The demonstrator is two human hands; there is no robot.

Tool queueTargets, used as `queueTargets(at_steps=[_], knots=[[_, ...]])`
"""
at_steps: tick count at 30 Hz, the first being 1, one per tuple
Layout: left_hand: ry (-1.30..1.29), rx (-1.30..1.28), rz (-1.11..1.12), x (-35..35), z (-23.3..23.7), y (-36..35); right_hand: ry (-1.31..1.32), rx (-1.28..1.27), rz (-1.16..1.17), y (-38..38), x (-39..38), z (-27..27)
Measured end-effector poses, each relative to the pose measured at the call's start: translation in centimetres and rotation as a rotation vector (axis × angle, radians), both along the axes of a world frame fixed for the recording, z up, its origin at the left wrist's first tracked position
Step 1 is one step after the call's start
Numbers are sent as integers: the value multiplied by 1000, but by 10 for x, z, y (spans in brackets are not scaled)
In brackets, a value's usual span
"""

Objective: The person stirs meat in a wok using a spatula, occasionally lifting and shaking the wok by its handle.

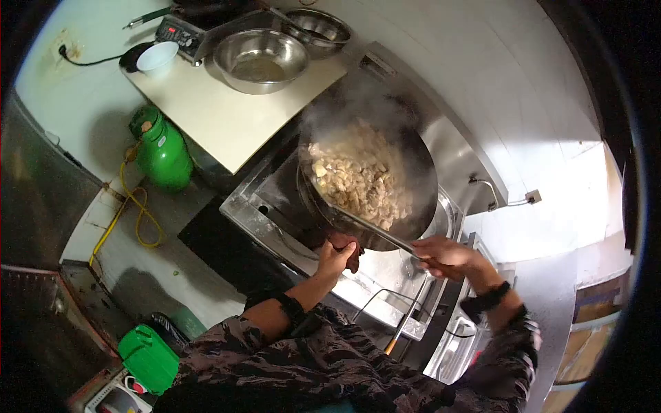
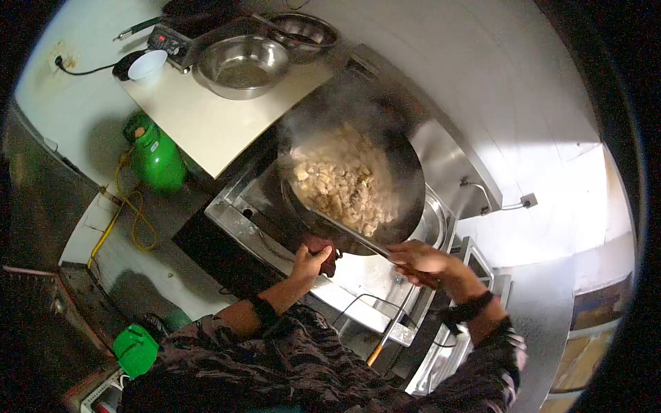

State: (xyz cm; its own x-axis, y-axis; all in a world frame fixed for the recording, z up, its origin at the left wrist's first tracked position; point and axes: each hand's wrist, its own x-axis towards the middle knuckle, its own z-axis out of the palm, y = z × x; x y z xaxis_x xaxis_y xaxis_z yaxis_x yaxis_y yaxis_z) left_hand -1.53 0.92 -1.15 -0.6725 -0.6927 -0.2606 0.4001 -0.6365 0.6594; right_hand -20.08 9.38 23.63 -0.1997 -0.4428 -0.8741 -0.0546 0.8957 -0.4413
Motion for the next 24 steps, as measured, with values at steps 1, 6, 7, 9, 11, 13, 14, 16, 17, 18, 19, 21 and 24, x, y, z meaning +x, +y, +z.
queueTargets(at_steps=[1, 6, 7, 9, 11, 13, 14, 16, 17, 18, 19, 21, 24], knots=[[33, 4, -46, 4, 3, -3, -60, -51, -3, -10, -3, -30], [18, 64, -50, 5, 2, -3, -82, -249, -180, -70, 28, -122], [8, 53, -60, 6, -1, -5, -106, -341, -310, -79, 30, -136], [109, 38, -163, 8, -1, -8, -143, -449, -465, -84, 34, -149], [23, 19, -89, 3, 6, -4, -274, -565, -666, -84, 36, -151], [-55, 3, -9, 2, 7, -1, -298, -564, -778, -70, 35, -155], [-89, 25, -49, 6, 5, -4, -393, -590, -836, -56, 36, -164], [-191, 118, -80, 3, 0, -4, -531, -595, -839, -27, 43, -170], [-196, 111, -87, 1, -3, -3, -648, -593, -973, -11, 52, -167], [-285, 108, -51, 1, 3, -3, -724, -649, -999, 7, 60, -166], [-375, 106, -14, 2, 5, -3, -800, -704, -1025, 26, 68, -167], [-213, 138, -80, 3, -4, -5, -842, -753, -1051, 61, 81, -163], [-107, 149, -151, 8, 13, -8, -641, -683, -1006, 105, 92, -153]])
